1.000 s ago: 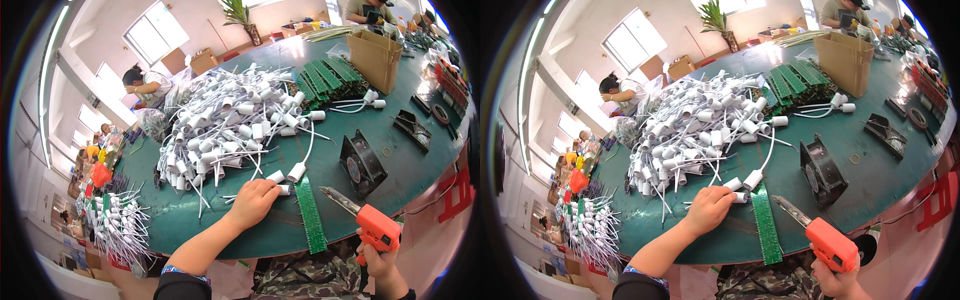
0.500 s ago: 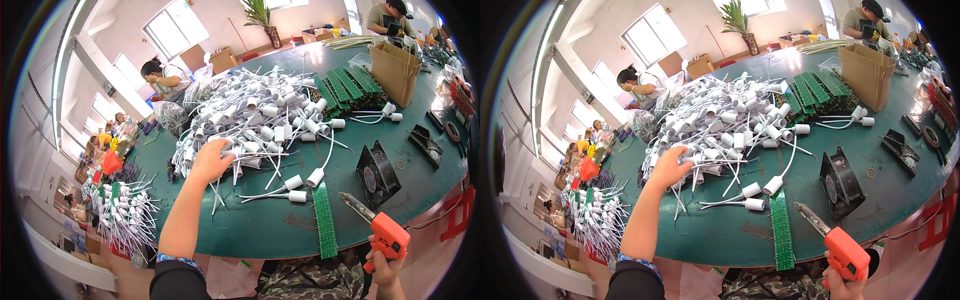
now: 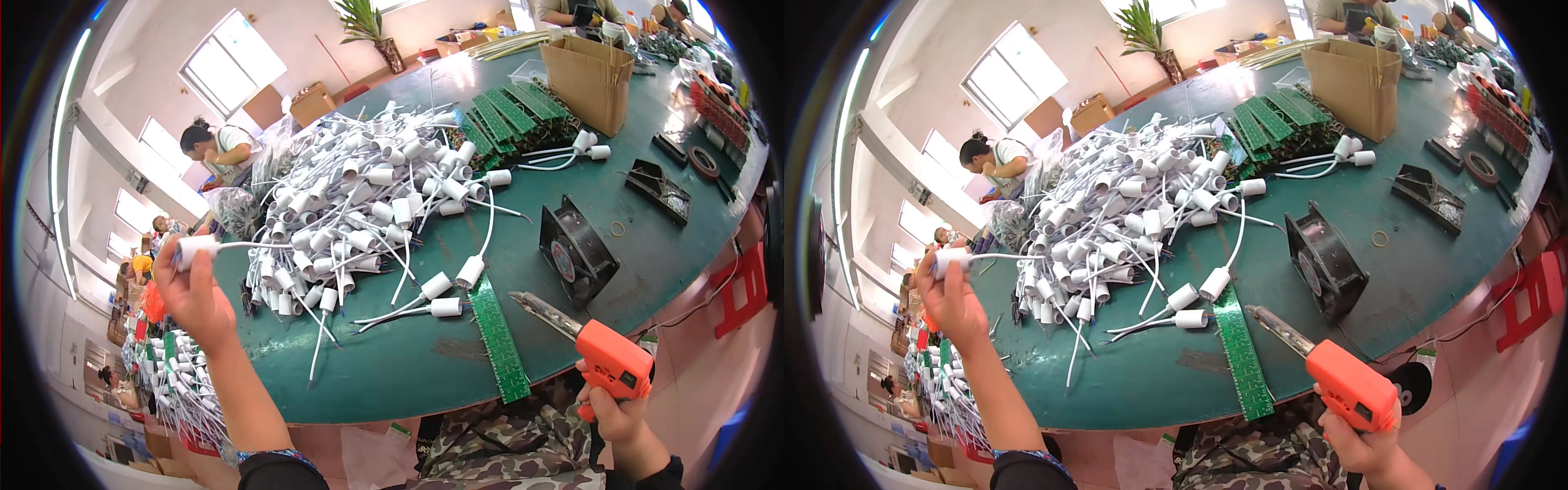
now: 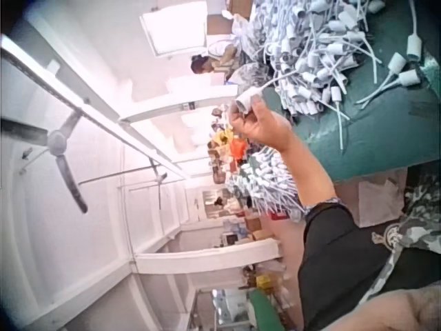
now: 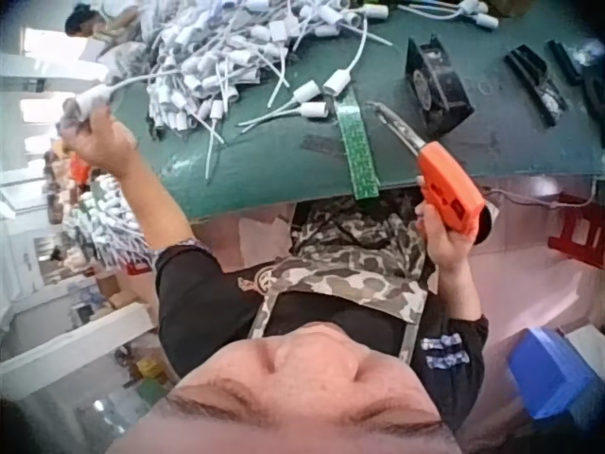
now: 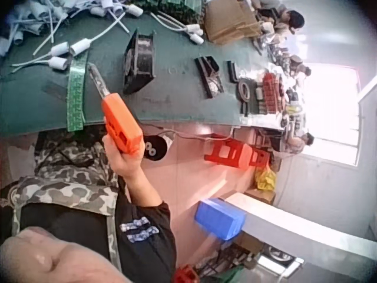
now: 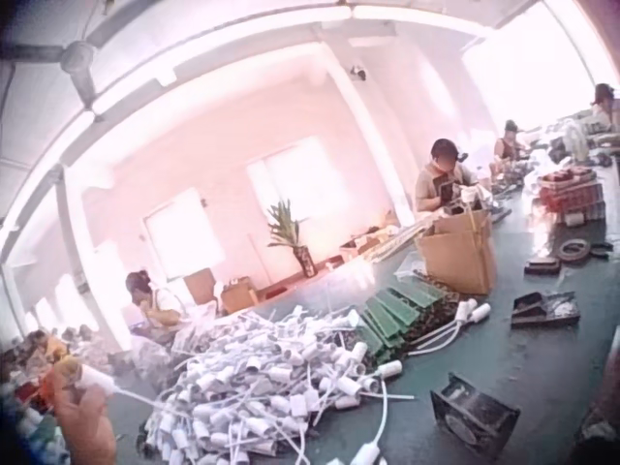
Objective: The person attaches light socket wires onto circuit board strips and solders them using a soldering iron, then sets aside the completed assembly and continues with another circuit board.
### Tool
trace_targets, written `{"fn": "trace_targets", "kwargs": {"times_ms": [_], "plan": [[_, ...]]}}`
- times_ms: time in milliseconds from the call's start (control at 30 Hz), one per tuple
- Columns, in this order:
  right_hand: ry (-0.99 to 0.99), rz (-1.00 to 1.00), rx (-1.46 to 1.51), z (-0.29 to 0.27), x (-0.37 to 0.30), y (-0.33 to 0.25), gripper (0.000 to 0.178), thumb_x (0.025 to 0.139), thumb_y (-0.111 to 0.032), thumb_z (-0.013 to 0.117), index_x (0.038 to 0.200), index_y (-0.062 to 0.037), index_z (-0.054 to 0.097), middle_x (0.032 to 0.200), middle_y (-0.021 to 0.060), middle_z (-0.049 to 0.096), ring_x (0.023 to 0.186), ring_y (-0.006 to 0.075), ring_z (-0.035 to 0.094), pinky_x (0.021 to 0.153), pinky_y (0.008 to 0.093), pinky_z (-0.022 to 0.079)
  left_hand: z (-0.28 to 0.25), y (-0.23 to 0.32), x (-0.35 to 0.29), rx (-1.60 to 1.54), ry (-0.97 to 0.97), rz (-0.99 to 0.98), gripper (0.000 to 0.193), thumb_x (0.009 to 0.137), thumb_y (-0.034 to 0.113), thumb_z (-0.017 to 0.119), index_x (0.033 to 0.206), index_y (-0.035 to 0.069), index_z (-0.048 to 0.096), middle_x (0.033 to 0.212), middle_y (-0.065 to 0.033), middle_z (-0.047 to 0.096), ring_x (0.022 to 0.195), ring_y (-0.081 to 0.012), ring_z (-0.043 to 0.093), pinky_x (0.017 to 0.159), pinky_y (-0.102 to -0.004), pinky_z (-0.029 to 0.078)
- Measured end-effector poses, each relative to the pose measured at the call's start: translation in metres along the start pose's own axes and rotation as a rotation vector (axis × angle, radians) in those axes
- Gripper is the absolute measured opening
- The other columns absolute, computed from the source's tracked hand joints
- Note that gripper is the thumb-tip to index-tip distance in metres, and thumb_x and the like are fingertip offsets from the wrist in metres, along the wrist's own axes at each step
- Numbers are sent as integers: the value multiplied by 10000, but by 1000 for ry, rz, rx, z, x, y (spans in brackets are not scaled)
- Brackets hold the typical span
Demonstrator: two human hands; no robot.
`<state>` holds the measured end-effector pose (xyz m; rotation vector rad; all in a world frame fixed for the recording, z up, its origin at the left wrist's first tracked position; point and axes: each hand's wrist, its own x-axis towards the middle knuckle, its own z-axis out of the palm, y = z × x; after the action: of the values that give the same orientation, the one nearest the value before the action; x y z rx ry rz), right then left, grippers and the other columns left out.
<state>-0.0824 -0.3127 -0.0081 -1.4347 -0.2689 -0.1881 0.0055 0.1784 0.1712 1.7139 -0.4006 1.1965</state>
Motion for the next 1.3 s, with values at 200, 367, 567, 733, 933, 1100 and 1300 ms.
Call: {"fn": "trace_targets", "kwargs": {"times_ms": [200, 367, 567, 733, 933, 1100, 1300], "plan": [[-8, -74, -21, 1, 1, 2, 409, 869, 25, 638, 1261, 95, 546, 1015, 196, 717, 668, 145, 661, 680, 290, 560, 95, 38, -78, 494, -687, 394, 375, 738, 15, 793, 1077, 59, 639, 954, -94, 641, 869, -271, 622, 714, -353, 510], [-167, -140, -118, -13, 0, 3, 459, 952, -118, 622, 1346, 78, 492, 1181, 215, 676, 731, 161, 677, 652, 294, 585, 141, 3, -161, 291, -881, 117, 382, 738, 17, 790, 1100, 55, 674, 990, -120, 639, 857, -297, 630, 718, -381, 525], [-36, -4, -15, -2, 0, 1, 437, 867, -5, 667, 1274, 86, 537, 1088, 215, 699, 713, 156, 673, 693, 296, 553, 163, -15, -186, 177, -866, 77, 342, 767, -2, 758, 1094, 38, 665, 997, -122, 620, 837, -303, 623, 707, -389, 517], [-93, -95, -84, -5, 3, 12, 452, 907, -70, 648, 1310, 89, 518, 1135, 214, 688, 739, 161, 674, 682, 295, 566, 166, -13, -190, 172, -822, -6, 259, 777, -7, 749, 1014, 24, 649, 970, -121, 609, 792, -299, 611, 674, -375, 504], [-177, -97, -85, -6, 7, 15, 469, 947, -133, 626, 1343, 86, 503, 1179, 221, 676, 737, 160, 678, 657, 296, 586, 168, -12, -189, 258, -746, 21, 200, 767, -9, 752, 940, 19, 656, 954, -115, 591, 767, -287, 588, 646, -376, 486], [-200, -69, -119, -8, 7, 19, 474, 948, -120, 620, 1355, 87, 495, 1183, 225, 673, 737, 161, 677, 659, 298, 585, 173, -18, -189, 369, -739, 175, 200, 744, -1, 763, 910, 35, 659, 959, -97, 583, 810, -286, 583, 682, -394, 473], [-227, -80, -111, -6, 9, 27, 477, 943, -91, 606, 1367, 91, 484, 1193, 229, 668, 741, 160, 675, 669, 300, 584, 177, -20, -194, 455, -733, 236, 195, 720, 41, 776, 876, 56, 660, 963, -70, 577, 890, -279, 579, 778, -413, 436]]}}
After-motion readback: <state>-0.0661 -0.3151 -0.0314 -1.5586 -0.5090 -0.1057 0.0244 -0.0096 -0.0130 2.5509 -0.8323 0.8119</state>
